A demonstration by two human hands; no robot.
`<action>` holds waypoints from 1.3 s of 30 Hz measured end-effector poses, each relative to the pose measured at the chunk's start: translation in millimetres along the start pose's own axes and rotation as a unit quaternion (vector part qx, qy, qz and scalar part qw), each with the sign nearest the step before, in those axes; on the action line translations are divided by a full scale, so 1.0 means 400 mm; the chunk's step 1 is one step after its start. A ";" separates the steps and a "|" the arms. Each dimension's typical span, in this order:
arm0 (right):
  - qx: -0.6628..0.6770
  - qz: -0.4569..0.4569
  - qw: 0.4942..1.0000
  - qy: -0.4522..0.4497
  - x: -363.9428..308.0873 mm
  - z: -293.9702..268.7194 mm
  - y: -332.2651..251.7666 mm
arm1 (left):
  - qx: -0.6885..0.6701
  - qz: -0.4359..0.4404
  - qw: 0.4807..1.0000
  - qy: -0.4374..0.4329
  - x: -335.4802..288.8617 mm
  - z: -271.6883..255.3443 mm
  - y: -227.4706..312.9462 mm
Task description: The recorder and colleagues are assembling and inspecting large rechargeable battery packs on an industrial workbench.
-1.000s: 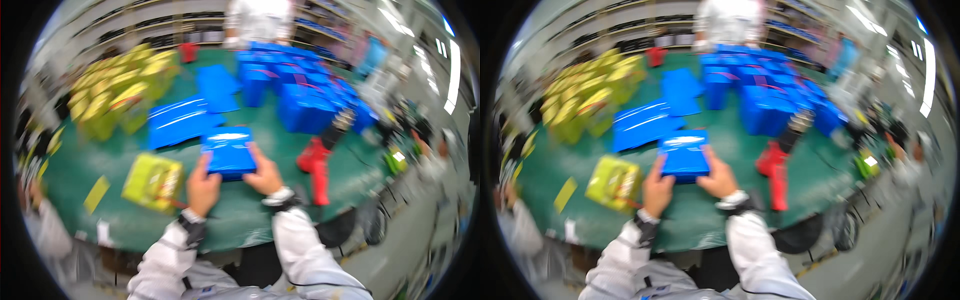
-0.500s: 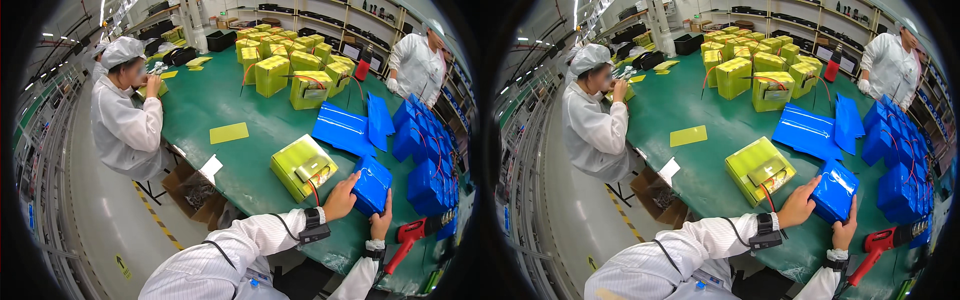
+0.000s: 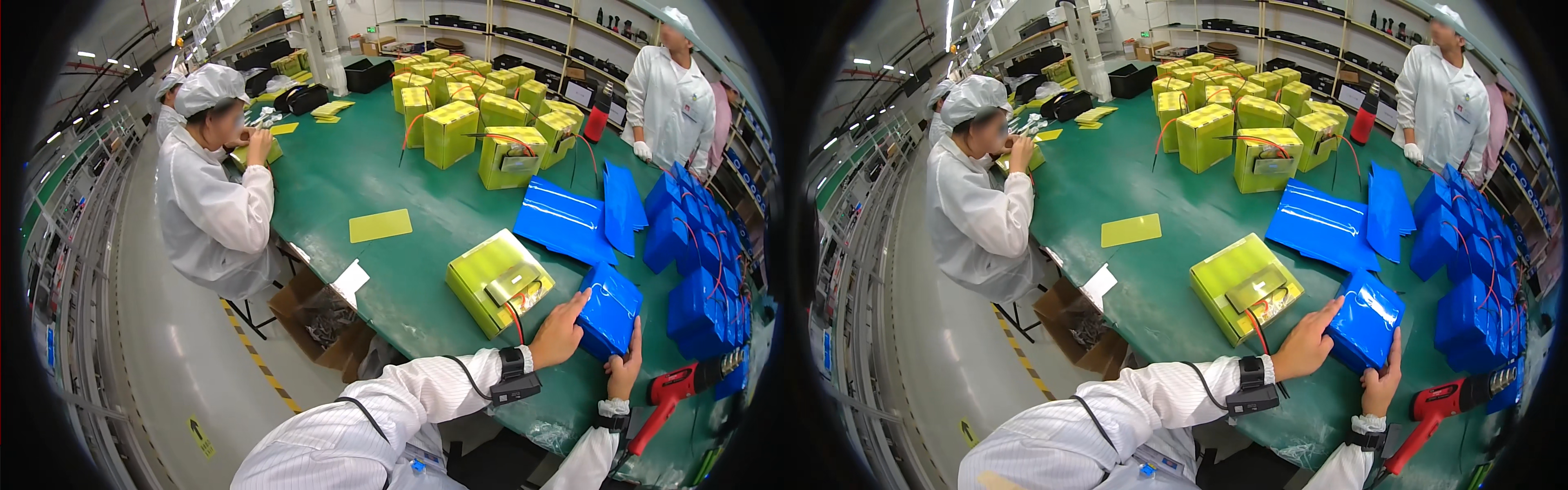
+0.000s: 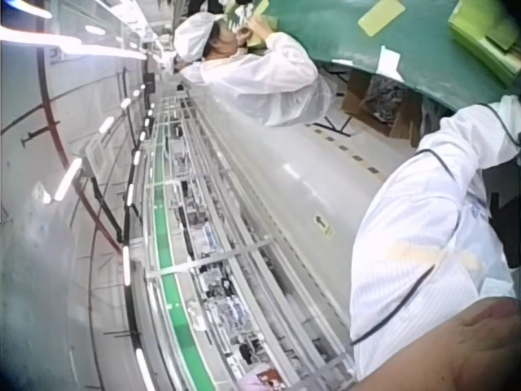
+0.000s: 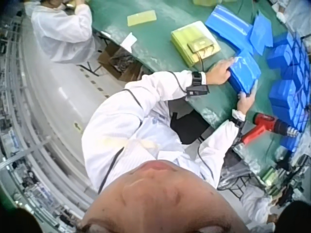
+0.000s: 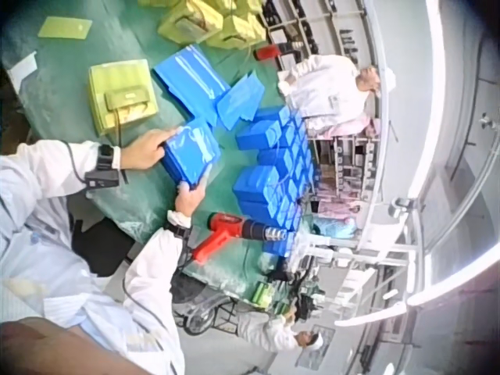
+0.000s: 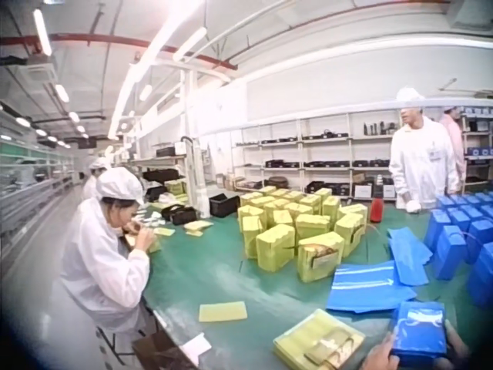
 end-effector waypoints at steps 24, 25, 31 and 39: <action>-0.060 -0.096 0.993 -0.043 0.011 -0.001 -0.018 | -0.001 0.007 1.000 -0.001 -0.002 -0.005 0.003; -0.059 -0.100 0.992 -0.048 0.012 0.003 -0.017 | 0.001 0.012 1.000 0.005 -0.002 -0.008 0.002; -0.051 -0.100 0.993 -0.047 0.014 0.009 -0.026 | -0.011 0.023 1.000 0.019 0.000 -0.017 0.010; -0.142 -0.104 0.983 -0.061 0.023 0.010 -0.037 | 0.001 0.042 0.999 0.030 0.002 -0.049 0.030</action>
Point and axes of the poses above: each hand's wrist, its own x-axis towards the middle knuckle, its own z-axis out of the palm, y = z × x, the point moved 8 cm from there along x, towards the middle knuckle, and after that the axes turned 14 degrees about -z, right-handed, at the moved point
